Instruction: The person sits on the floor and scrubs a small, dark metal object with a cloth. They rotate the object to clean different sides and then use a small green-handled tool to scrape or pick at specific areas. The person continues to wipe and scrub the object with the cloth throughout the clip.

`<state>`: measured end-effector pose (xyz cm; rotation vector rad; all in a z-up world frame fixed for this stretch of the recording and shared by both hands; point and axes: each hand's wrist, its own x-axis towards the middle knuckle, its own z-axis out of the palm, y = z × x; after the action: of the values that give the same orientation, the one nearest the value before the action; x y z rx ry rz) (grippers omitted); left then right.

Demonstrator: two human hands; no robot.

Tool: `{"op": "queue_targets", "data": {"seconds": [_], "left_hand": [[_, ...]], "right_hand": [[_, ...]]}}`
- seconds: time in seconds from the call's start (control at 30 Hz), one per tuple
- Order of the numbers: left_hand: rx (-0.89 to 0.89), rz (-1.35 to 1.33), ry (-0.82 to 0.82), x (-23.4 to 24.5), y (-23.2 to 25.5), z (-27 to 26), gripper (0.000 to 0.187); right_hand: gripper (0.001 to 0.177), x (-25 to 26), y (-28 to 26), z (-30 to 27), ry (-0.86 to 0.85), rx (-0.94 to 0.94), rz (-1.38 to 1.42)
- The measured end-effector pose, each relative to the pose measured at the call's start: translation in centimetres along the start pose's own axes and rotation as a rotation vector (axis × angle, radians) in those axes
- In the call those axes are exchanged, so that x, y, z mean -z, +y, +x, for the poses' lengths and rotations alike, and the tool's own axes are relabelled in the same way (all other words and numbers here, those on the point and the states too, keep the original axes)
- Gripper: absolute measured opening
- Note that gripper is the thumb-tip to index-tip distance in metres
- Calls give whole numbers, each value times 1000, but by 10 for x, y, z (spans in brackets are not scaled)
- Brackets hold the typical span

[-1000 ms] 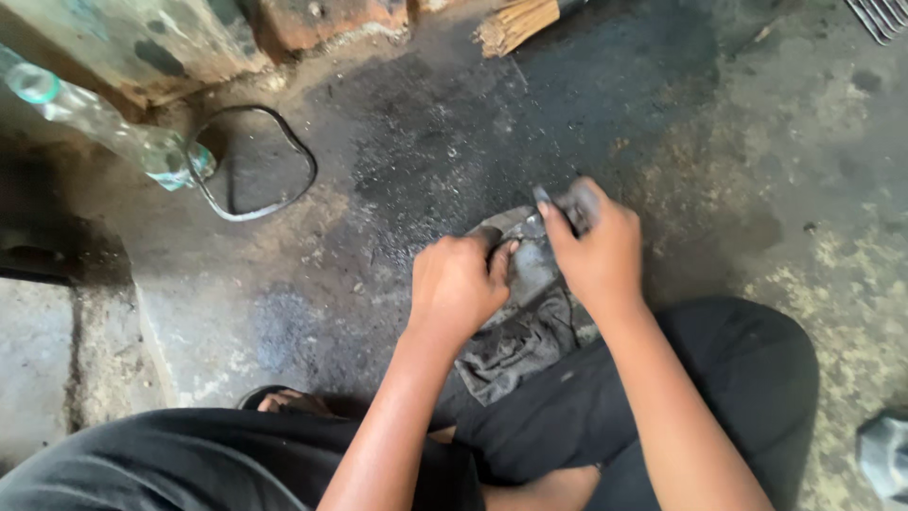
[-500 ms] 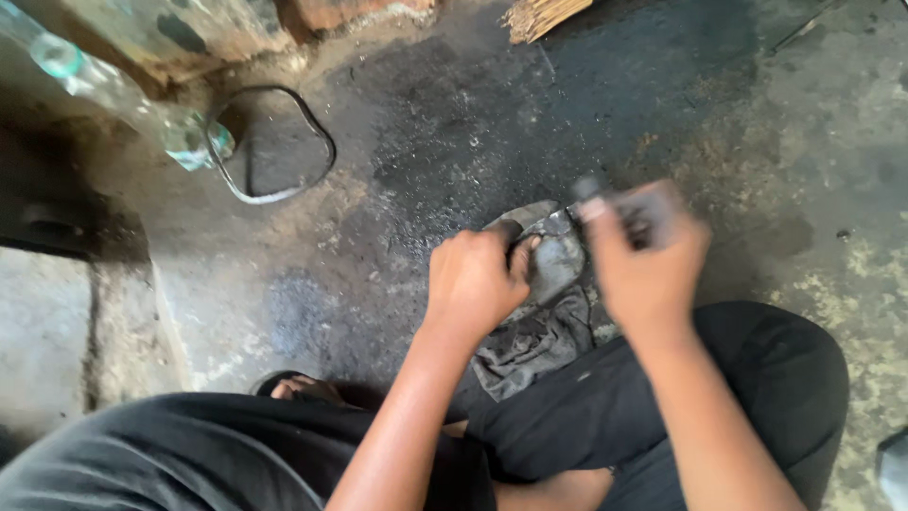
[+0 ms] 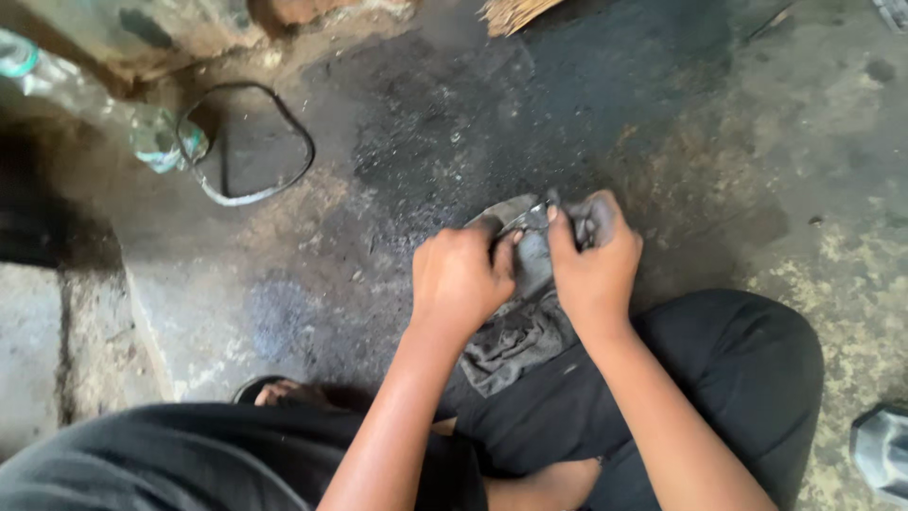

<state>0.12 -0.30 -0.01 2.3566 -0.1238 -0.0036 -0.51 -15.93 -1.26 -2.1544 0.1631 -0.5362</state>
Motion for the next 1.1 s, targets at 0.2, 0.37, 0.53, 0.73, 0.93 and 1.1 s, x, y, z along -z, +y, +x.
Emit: {"op": "queue_targets", "data": {"seconds": [0.2, 0.37, 0.53, 0.73, 0.93, 1.1], "left_hand": [[-27, -4, -2, 0, 1, 2, 23], [-48, 2, 27, -3, -1, 4, 23], [-47, 66, -17, -6, -4, 2, 25], [-28, 2, 32, -3, 2, 1, 24], [-65, 11, 18, 1, 2, 4, 22], [-54, 43, -6, -4, 4, -1, 23]], "right_hand": [[26, 0, 9, 10, -72, -62, 144], [22, 15, 10, 13, -173, -79, 129], [22, 11, 0, 22, -204, -24, 48], [21, 18, -12, 15, -170, 45, -49], [22, 17, -19, 22, -209, 29, -46], [17, 34, -25, 13, -270, 60, -149]]}}
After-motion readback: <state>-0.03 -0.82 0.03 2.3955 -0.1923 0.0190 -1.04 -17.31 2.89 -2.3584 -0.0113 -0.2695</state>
